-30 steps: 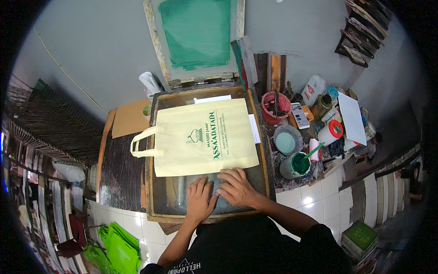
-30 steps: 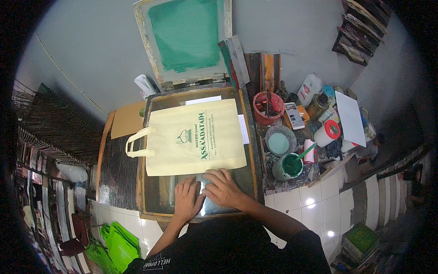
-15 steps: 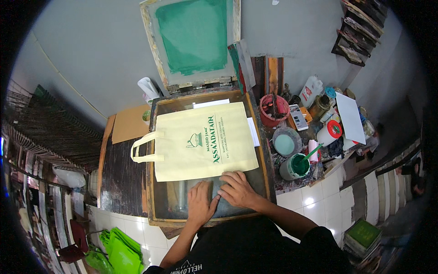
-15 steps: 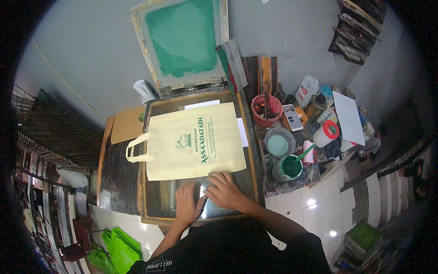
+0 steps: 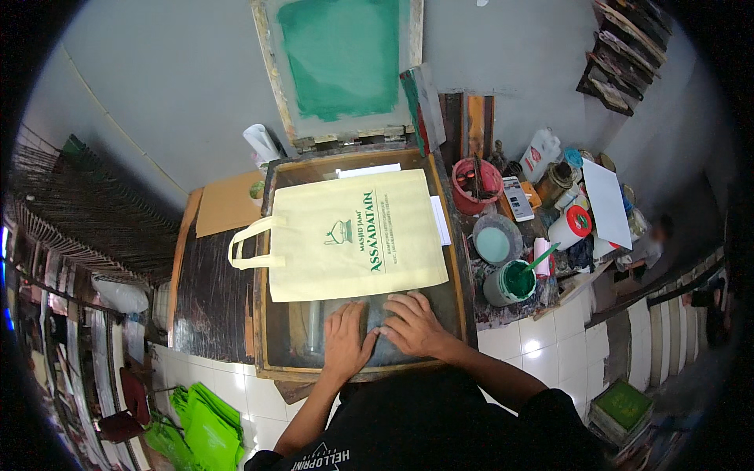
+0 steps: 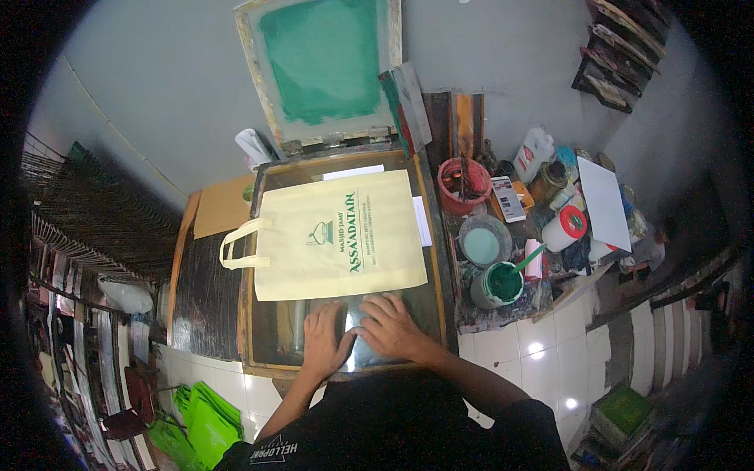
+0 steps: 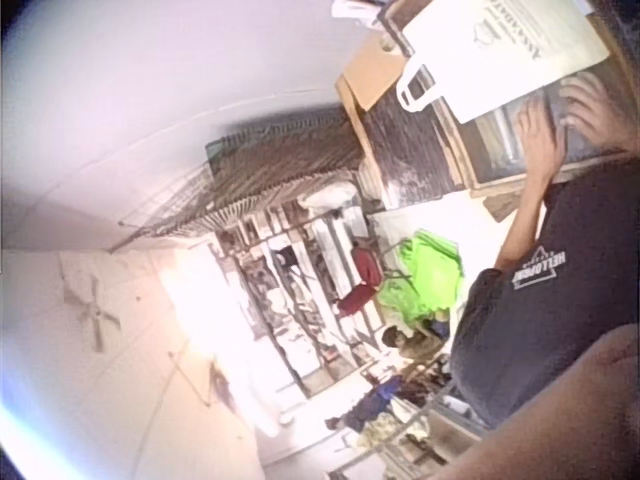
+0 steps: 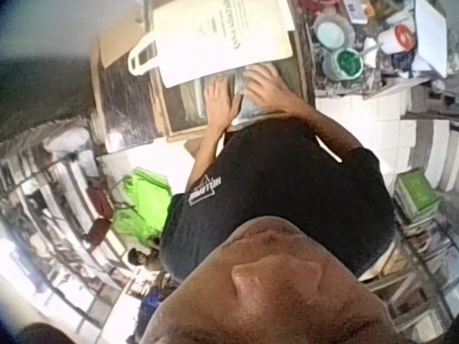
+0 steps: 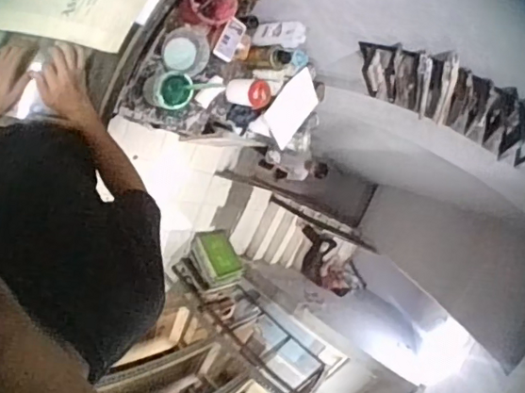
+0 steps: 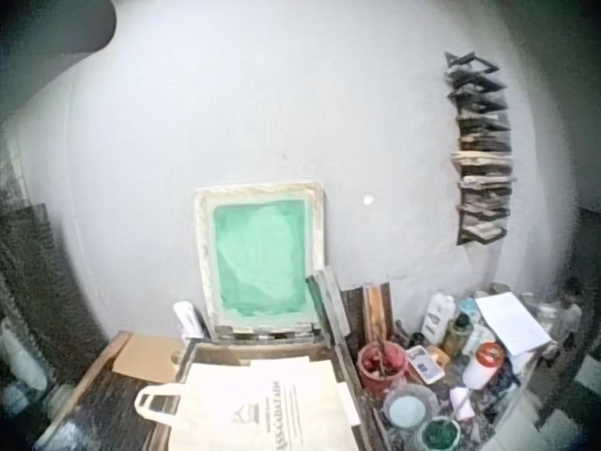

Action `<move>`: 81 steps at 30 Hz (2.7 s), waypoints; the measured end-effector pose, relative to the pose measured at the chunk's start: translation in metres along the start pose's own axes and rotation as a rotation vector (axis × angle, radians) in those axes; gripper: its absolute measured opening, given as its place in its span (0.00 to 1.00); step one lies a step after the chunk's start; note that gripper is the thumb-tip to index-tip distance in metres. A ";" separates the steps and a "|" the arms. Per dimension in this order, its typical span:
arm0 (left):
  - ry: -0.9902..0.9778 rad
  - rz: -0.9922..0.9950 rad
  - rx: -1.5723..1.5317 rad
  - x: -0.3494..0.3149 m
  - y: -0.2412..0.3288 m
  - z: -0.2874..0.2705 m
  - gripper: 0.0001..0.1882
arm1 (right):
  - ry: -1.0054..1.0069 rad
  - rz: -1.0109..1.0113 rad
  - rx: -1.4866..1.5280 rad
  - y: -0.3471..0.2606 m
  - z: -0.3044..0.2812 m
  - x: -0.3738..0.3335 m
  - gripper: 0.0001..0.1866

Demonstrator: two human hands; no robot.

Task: The person performs screen printing on a tote bag by aligning the bag on a screen printing board, pressing it flat by hand, and then lifting the screen to show the printed logo before picking the bag up for inspection.

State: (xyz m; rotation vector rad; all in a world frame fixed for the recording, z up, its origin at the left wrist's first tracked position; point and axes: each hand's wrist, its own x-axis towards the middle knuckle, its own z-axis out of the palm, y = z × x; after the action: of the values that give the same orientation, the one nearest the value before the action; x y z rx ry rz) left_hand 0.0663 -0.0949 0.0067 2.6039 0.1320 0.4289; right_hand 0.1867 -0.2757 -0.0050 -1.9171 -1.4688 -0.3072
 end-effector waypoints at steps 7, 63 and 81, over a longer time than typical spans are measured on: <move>0.003 0.015 0.034 0.001 0.002 -0.002 0.30 | 0.014 0.046 0.021 0.005 0.003 -0.001 0.11; -0.020 0.033 0.052 -0.003 -0.004 0.001 0.27 | -0.006 -0.011 0.070 0.005 0.004 0.012 0.13; -0.032 0.034 0.051 -0.004 -0.004 0.001 0.26 | 0.011 -0.036 0.035 -0.002 -0.007 0.019 0.13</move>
State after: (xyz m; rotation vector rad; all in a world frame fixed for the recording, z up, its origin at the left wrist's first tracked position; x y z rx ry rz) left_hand 0.0624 -0.0922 0.0028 2.6654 0.0895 0.4005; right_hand 0.1928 -0.2659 0.0112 -1.8605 -1.4933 -0.3064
